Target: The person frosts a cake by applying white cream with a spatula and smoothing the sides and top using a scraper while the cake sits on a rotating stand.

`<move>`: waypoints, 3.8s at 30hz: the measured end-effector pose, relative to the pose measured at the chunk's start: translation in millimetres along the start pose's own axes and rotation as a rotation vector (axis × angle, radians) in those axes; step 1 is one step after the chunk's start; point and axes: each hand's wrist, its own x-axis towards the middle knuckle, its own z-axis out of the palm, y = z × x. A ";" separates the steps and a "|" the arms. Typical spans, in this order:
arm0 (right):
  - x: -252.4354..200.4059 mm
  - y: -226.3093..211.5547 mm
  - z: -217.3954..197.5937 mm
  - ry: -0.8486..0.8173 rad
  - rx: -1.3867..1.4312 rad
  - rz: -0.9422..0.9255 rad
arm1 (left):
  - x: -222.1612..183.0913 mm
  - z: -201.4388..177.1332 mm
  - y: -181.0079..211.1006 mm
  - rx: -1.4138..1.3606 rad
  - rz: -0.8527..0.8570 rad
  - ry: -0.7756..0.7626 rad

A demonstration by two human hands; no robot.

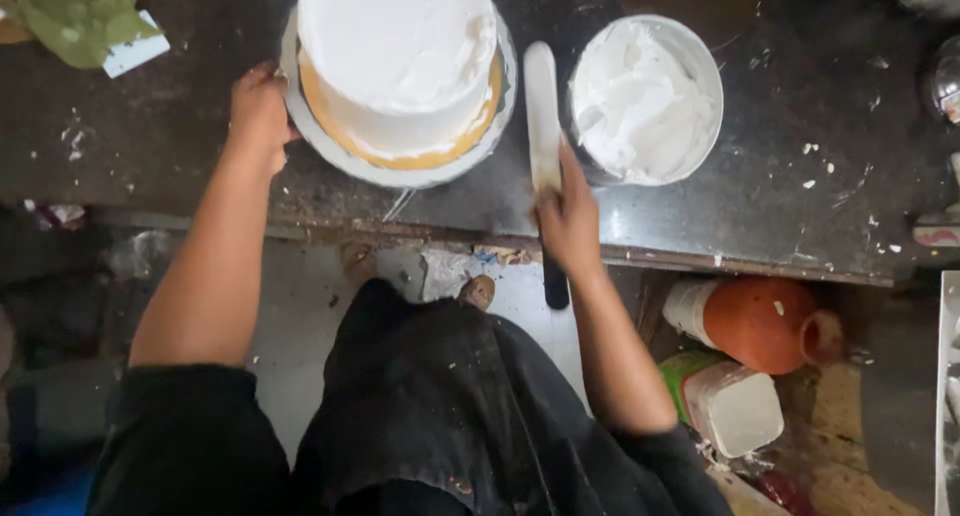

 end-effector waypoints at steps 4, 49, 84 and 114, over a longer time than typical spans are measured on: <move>51.6 -16.1 12.2 -0.066 0.229 0.151 | 19.4 3.3 11.0 0.015 -0.053 -0.009; -8.9 -22.6 24.0 -0.153 0.276 0.415 | -104.3 38.9 -71.6 -0.516 -0.298 -0.322; -28.7 -38.1 15.0 0.074 -0.002 0.256 | -85.4 30.5 -64.7 -0.399 -0.239 -0.213; 7.2 -42.1 39.8 -0.082 0.085 0.313 | -139.4 61.4 -99.8 -0.188 -0.144 -0.662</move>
